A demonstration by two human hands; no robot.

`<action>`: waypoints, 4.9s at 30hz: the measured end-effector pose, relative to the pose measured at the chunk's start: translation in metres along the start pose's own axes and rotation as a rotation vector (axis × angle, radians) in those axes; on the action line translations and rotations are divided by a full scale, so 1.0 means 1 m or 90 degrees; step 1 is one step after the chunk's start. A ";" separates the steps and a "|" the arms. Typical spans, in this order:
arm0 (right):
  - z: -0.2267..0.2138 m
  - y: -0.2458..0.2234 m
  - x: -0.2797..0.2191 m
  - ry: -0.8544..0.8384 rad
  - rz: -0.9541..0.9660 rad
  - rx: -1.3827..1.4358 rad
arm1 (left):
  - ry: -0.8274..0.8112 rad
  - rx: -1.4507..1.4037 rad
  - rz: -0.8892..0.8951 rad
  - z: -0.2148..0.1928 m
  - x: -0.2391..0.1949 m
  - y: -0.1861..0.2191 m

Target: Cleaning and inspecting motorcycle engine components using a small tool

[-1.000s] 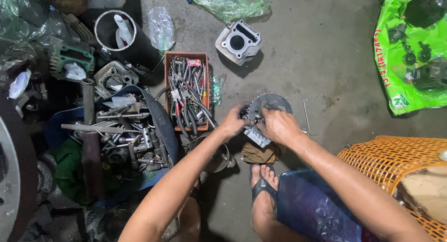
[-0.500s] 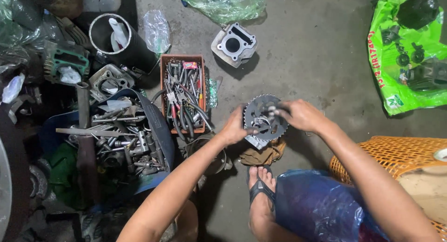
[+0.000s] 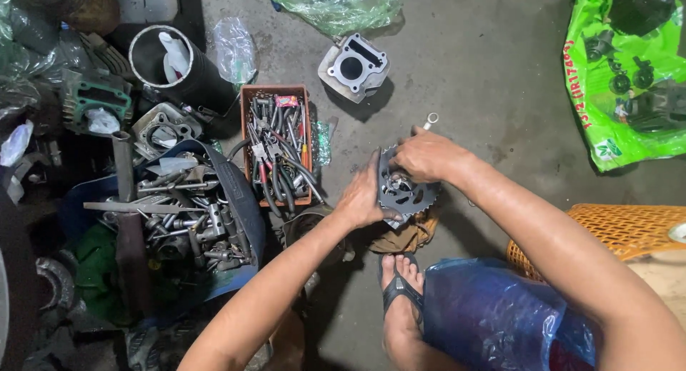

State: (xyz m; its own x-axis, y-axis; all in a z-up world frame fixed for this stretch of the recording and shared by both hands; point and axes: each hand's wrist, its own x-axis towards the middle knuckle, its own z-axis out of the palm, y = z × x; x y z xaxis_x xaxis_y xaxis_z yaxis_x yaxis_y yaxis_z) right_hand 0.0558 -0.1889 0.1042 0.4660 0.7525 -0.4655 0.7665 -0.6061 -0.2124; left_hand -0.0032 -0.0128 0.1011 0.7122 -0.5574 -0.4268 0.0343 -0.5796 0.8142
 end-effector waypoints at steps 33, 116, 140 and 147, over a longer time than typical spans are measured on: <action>-0.001 0.002 0.001 -0.091 0.152 0.106 | -0.050 0.095 -0.057 -0.010 -0.008 0.019; 0.050 -0.157 -0.033 0.266 0.861 0.775 | -0.019 0.463 -0.013 0.035 0.009 0.003; 0.178 -0.118 -0.014 0.466 0.334 0.049 | 0.046 0.475 0.022 0.053 0.007 -0.017; 0.022 -0.060 0.001 0.242 0.606 0.434 | 0.002 0.500 0.008 0.061 0.003 -0.023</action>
State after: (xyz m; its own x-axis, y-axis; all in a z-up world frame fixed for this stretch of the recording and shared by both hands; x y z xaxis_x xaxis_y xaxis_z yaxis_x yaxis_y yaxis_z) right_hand 0.0003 -0.1574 0.0978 0.8995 -0.1049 -0.4242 -0.2834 -0.8789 -0.3836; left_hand -0.0451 -0.0371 0.0569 0.7109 -0.5662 -0.4172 -0.4794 -0.8242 0.3016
